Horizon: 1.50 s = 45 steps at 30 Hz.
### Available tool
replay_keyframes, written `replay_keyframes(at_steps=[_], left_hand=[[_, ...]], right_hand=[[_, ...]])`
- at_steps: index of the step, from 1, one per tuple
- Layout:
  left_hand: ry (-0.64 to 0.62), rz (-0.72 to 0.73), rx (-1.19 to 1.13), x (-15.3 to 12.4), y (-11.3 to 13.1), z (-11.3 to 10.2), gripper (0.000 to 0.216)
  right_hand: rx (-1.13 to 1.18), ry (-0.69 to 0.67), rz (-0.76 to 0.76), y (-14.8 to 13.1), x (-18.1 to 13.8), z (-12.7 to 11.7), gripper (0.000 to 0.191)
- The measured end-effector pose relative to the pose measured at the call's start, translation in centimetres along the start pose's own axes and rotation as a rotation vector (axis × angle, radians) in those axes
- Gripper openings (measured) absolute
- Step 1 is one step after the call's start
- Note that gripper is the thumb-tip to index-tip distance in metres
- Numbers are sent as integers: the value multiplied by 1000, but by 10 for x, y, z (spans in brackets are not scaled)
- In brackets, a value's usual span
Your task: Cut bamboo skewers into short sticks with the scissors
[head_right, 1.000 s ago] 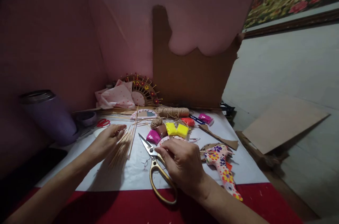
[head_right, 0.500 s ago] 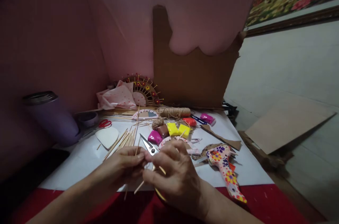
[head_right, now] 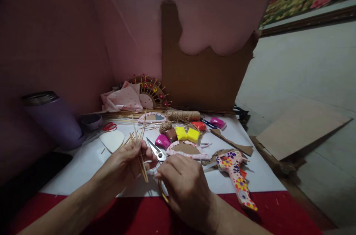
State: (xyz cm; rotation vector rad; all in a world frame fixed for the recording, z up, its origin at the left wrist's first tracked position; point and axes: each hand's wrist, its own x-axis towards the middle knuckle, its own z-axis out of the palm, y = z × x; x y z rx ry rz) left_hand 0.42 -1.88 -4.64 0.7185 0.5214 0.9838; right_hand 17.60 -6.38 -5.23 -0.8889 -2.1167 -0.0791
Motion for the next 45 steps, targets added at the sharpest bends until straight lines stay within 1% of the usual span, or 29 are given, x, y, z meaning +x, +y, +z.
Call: replay_keyframes(at_steps=[2,4,5,6,8,11,14,18,20,22,24,27,31,32,35,36,37,41,45], left_hand=[[36,100,-1,-1,6,4,16],[64,173,10,-2,8,8,17],[81,199,28,-2,8,9,18],[97,218,55,-2,7,9,19],[119,264,123,-1,3,8,18],[135,319,237,3,-2,1,17],[156,308,365,9,-7,-8,21],[94,325,576,14,-8,-17,26],[132,311,757,14,-6,-19,29],[188,258,933,13,-3,-20,32],[210,211,1031,12,0,-21,32],[213,220,1057,10,4,-22,32],[204,318,1081,11,4,-24,34],[211,307,1098,11,3,-25,34],[237,198,1145,12,1,-26,32],[248,183,1163,12,1,-27,32],[258,192,1186,12,1,-26,32],[300,300,1277,10,4,-23,33],[281,356,1389,9,4,-20,31]], right_hand=[[158,-113,264,-3,0,-1,25],[368,-238,481,-5,2,0,27],[446,-276,541,-6,3,0,26],[483,-284,559,-6,3,0,24],[435,-221,505,-6,5,1,19],[305,-137,413,-2,4,1,21],[265,-131,390,2,1,3,23],[241,-111,339,5,-3,5,23],[223,-97,315,5,-3,6,22],[195,-91,300,6,-4,6,22],[171,-90,293,7,-3,6,22],[157,-76,286,8,-2,6,22],[145,-61,270,8,-2,7,23],[140,-62,269,9,-3,7,22],[133,-55,267,9,-3,7,20],[133,-52,268,9,-3,7,20],[134,-49,269,9,-3,6,19],[130,-55,271,9,-2,6,18],[125,-61,261,9,-2,6,19]])
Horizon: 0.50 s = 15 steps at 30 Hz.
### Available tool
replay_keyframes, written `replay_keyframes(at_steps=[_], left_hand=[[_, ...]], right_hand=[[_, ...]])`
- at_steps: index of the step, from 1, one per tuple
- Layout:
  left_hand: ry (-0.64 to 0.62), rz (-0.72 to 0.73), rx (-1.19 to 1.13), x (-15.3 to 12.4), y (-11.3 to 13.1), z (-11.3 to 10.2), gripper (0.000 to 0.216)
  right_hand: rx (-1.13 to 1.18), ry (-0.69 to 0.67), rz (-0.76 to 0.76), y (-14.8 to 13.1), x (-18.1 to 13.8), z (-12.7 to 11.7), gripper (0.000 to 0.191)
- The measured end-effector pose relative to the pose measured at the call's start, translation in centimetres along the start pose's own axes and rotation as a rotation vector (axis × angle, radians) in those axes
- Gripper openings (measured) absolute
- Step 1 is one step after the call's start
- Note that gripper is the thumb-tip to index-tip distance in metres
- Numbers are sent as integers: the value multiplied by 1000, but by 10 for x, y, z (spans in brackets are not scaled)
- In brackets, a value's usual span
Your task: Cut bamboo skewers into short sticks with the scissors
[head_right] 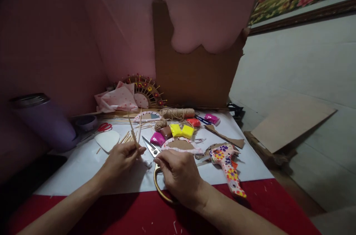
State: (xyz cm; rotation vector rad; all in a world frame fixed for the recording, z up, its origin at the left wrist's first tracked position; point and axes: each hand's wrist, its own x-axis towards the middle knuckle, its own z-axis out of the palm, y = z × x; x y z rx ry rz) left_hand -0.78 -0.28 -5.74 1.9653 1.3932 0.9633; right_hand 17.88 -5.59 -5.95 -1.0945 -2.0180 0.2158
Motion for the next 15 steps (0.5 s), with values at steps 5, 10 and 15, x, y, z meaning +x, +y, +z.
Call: replay_keyframes(at_steps=[5,10,15], left_hand=[[-6,26,47,1,-2,3,32],[-19,95,84,1,-4,3,29],[-38,103,148,2,-5,4,30]], right_hand=[[1,-6,3,1,-1,1,20],[6,-7,11,1,-2,1,20],[10,-22,24,2,-2,2,20]])
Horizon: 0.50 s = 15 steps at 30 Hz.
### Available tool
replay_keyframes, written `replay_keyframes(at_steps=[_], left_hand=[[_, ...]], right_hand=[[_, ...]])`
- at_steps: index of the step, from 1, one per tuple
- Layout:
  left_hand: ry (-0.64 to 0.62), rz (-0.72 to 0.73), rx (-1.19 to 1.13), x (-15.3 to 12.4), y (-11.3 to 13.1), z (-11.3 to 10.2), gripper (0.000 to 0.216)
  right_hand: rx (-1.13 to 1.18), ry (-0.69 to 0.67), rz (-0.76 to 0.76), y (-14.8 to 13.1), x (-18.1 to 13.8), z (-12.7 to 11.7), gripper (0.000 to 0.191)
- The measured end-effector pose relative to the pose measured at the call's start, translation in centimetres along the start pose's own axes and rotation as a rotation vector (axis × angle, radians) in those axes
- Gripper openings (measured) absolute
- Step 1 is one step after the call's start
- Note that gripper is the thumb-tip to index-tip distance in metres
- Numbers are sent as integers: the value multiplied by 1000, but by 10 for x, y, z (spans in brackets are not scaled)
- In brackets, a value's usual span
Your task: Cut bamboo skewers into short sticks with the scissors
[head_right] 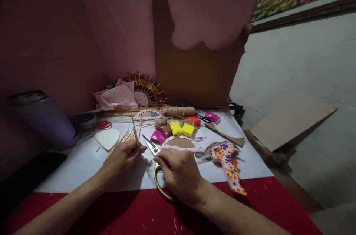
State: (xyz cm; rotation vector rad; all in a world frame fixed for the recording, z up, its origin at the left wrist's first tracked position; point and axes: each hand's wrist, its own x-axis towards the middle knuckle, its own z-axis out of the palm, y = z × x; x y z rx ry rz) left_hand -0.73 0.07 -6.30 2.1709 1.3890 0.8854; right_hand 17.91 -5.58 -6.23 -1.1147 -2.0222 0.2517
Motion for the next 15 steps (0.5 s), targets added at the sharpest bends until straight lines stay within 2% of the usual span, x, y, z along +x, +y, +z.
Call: replay_keyframes(at_steps=[3,5,7,10,12,15], left_hand=[[23,-29,-52,0,3,-2,32],[-20,-123,-222,0,6,-5,31],[-163,-248,-502,-3,11,-8,31],[-476,-371,-849,-9,19,-9,31],[-669,-384,-940,-14,23,-7,31],[-848,-341,-946,-21,29,-2,32]], right_hand=[[14,-4,3,-1,1,0,20],[37,-4,19,-2,1,0,20],[91,-12,71,-3,1,-1,21],[273,-52,215,-4,3,-1,26],[450,-96,308,-6,4,-2,31],[721,-179,425,-9,6,-3,37]])
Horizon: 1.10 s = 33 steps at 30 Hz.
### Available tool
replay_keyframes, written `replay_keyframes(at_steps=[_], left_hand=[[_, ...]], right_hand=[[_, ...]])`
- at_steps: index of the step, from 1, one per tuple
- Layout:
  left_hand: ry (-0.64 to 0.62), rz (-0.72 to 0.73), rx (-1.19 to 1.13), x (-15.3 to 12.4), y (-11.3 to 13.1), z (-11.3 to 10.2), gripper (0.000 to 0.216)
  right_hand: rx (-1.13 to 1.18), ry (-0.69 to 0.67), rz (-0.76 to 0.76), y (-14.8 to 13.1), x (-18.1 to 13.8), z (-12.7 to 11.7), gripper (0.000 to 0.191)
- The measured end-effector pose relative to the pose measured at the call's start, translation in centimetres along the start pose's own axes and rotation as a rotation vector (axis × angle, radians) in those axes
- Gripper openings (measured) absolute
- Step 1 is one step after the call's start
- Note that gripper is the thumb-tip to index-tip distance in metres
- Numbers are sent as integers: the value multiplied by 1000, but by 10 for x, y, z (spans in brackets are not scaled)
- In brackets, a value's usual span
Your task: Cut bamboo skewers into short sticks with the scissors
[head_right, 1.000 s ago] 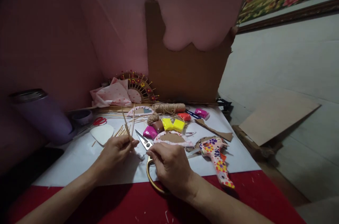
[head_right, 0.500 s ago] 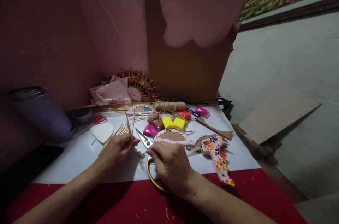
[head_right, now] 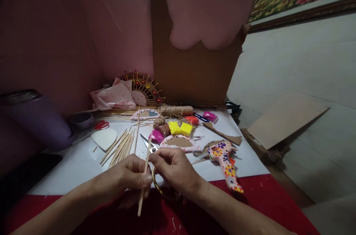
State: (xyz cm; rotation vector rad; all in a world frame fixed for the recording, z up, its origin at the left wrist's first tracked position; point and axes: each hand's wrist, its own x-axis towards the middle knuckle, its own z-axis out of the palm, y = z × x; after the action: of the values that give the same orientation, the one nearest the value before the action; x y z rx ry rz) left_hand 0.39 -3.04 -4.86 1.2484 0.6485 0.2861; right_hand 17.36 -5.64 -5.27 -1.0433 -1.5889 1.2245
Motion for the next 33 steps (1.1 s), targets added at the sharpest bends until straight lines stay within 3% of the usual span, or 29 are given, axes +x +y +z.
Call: replay_keyframes(at_steps=[5,10,16,33], left_hand=[[-45,-21,47,3,-5,8,32],[-40,29,-94,5,-7,7,33],[-236,-5,-362,2,-6,5,30],[-245,-5,-393,5,-9,5,27]], right_hand=[[280,-91,161,1,-1,2,35],[346,-8,193,3,4,-7,32],[505,153,211,1,15,-22,27],[521,215,212,0,16,-20,24]])
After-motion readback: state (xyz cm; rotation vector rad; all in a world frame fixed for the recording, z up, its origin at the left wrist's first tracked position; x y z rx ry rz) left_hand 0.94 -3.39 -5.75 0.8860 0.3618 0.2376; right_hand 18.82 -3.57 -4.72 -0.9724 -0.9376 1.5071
